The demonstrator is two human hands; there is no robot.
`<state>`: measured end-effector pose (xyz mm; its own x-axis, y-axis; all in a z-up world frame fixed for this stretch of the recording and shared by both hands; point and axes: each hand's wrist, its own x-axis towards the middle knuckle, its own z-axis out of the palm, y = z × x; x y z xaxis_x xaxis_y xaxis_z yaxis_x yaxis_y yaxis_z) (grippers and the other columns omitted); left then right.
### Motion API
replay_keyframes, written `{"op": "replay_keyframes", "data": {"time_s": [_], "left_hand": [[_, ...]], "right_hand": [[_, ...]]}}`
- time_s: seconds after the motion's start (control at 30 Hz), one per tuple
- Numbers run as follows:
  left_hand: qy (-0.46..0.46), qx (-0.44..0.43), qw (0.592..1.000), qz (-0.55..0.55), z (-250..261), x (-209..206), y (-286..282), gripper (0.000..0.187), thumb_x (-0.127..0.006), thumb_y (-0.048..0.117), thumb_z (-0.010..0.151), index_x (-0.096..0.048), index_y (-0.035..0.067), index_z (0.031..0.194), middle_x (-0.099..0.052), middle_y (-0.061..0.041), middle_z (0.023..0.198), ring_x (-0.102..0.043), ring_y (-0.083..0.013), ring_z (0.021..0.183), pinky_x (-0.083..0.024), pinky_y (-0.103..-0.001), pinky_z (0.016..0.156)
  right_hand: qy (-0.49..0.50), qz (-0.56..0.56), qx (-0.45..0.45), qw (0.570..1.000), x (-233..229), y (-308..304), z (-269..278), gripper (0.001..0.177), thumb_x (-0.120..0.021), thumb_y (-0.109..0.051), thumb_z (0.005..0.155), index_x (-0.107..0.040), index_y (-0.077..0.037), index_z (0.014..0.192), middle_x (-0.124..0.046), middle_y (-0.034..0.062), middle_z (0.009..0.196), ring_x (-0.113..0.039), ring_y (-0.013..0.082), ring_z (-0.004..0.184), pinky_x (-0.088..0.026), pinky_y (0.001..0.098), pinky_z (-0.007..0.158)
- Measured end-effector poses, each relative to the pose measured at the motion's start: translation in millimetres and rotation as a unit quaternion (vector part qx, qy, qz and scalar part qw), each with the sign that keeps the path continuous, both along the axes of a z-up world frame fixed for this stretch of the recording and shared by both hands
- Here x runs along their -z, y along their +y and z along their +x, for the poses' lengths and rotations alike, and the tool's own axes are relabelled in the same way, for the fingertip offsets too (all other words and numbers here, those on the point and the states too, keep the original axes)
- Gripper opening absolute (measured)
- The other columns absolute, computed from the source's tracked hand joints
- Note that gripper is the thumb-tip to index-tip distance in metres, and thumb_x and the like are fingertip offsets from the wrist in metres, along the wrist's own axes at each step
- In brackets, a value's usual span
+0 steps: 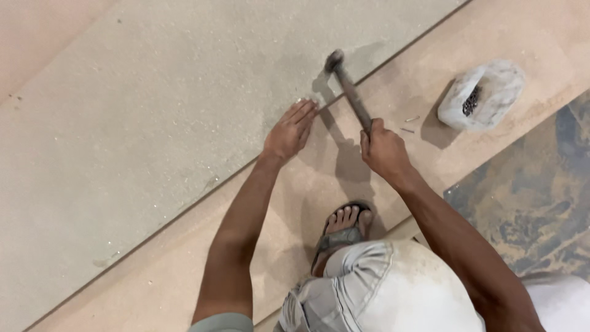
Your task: The person hammers nails into the edge of a board by hand using a hammer.
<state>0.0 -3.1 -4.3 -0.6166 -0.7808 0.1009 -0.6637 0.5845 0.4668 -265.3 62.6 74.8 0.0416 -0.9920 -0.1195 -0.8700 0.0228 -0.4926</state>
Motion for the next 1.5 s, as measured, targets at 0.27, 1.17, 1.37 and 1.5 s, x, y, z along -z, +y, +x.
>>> {"op": "replay_keyframes", "data": {"time_s": [0.27, 1.17, 1.37, 1.5], "left_hand": [[-0.009, 0.009, 1.000, 0.014, 4, 2, -2, 0.050, -0.060, 0.010, 0.099, -0.053, 0.008, 0.149, -0.047, -0.005, 0.159, -0.039, -0.0219, 0.149, -0.029, -0.037, 0.127], [0.023, -0.001, 0.999, -0.027, 1, 0, -3, 0.047, -0.062, 0.005, 0.098, -0.059, 0.007, 0.145, -0.054, -0.005, 0.156, -0.042, -0.0219, 0.149, -0.035, -0.036, 0.127], [0.025, 0.002, 1.000, -0.006, 1, -1, 0, 0.046, -0.063, 0.006, 0.098, -0.060, 0.008, 0.144, -0.053, -0.004, 0.155, -0.043, -0.0212, 0.148, -0.036, -0.037, 0.128], [0.017, 0.003, 1.000, -0.009, 3, -8, -2, 0.049, -0.062, 0.004, 0.097, -0.059, 0.005, 0.146, -0.050, -0.005, 0.156, -0.042, -0.0226, 0.149, -0.034, -0.038, 0.128]], "right_hand": [[-0.167, -0.166, 0.034, 0.971, -18, 15, 14, 0.019, -0.056, -0.009, 0.106, -0.054, 0.000, 0.090, -0.057, 0.0184, 0.060, -0.062, 0.0299, 0.051, -0.048, 0.0441, 0.048], [-0.053, -0.012, 0.017, 0.998, -13, 16, 11, 0.026, -0.066, -0.012, 0.103, -0.052, 0.008, 0.109, -0.061, 0.0196, 0.063, -0.066, 0.0400, 0.053, -0.050, 0.0467, 0.048], [-0.071, -0.244, -0.041, 0.966, 8, 20, 12, 0.007, -0.057, -0.009, 0.104, -0.055, -0.006, 0.110, -0.067, 0.0243, 0.079, -0.067, 0.0395, 0.063, -0.053, 0.0469, 0.060], [-0.040, -0.031, 0.016, 0.999, 9, 9, 19, 0.026, -0.068, -0.013, 0.105, -0.052, 0.006, 0.114, -0.062, 0.0177, 0.065, -0.066, 0.0393, 0.057, -0.050, 0.0471, 0.052]]}}
